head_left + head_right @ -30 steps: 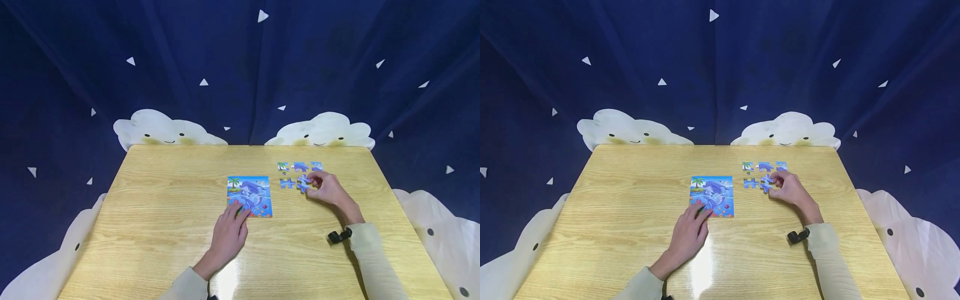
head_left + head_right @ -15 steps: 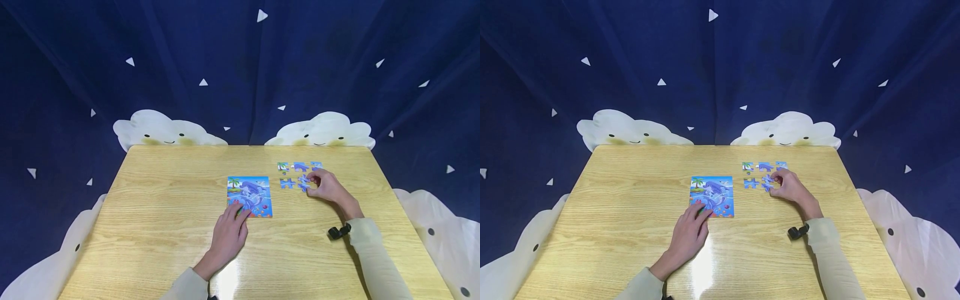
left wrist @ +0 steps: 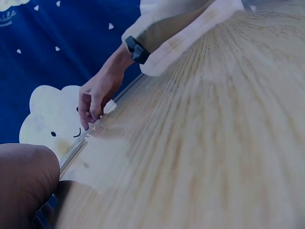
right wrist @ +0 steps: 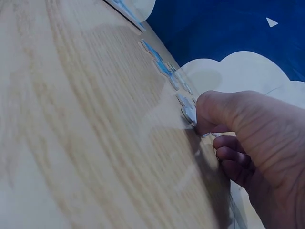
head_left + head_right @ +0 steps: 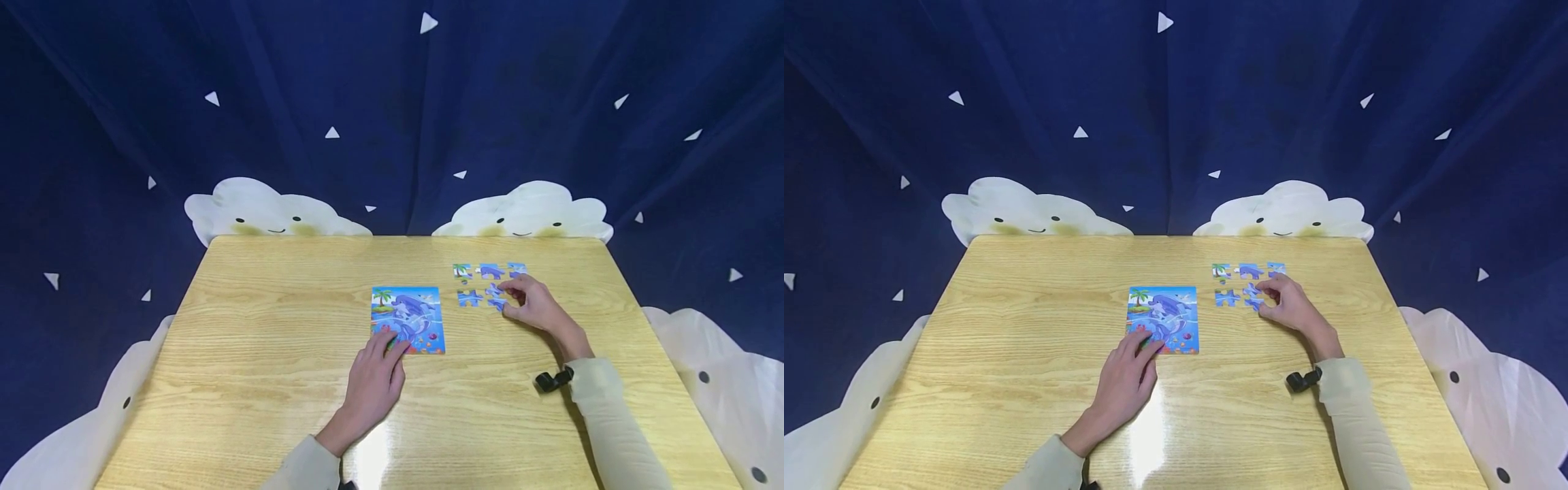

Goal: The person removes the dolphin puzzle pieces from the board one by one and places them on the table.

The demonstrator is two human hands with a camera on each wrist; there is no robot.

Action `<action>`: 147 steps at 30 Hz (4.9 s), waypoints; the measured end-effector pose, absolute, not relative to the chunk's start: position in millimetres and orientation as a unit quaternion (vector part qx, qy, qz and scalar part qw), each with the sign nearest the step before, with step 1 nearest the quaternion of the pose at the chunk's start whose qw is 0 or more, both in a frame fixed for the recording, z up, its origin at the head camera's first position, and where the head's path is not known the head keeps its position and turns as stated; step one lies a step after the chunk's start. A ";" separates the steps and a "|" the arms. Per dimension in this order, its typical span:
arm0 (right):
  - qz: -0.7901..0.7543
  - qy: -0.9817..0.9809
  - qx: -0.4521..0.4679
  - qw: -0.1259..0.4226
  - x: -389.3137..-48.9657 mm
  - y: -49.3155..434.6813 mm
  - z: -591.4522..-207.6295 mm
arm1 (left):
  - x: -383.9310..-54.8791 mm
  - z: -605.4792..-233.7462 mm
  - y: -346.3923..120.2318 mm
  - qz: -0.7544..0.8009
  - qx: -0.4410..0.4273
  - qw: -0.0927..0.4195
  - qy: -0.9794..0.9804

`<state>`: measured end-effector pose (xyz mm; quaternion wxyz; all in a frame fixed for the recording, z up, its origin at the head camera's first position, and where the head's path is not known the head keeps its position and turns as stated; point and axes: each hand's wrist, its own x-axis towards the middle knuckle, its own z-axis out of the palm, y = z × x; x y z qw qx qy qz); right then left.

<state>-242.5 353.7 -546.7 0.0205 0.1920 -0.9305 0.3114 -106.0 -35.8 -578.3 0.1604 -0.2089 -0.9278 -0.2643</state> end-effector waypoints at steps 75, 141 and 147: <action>0.301 -0.908 0.291 -0.021 -219.5 205.3 -549.1 | -105.3 -578.9 -35.2 -0.258 -0.216 0.178 -0.925; 0.372 -0.875 0.310 0.030 -206.0 200.1 -558.5 | -108.4 -576.3 -39.1 -0.247 -0.219 0.175 -0.928; 0.394 -0.860 0.320 0.057 -207.4 201.2 -562.8 | -108.2 -577.9 -39.7 -0.252 -0.218 0.173 -0.927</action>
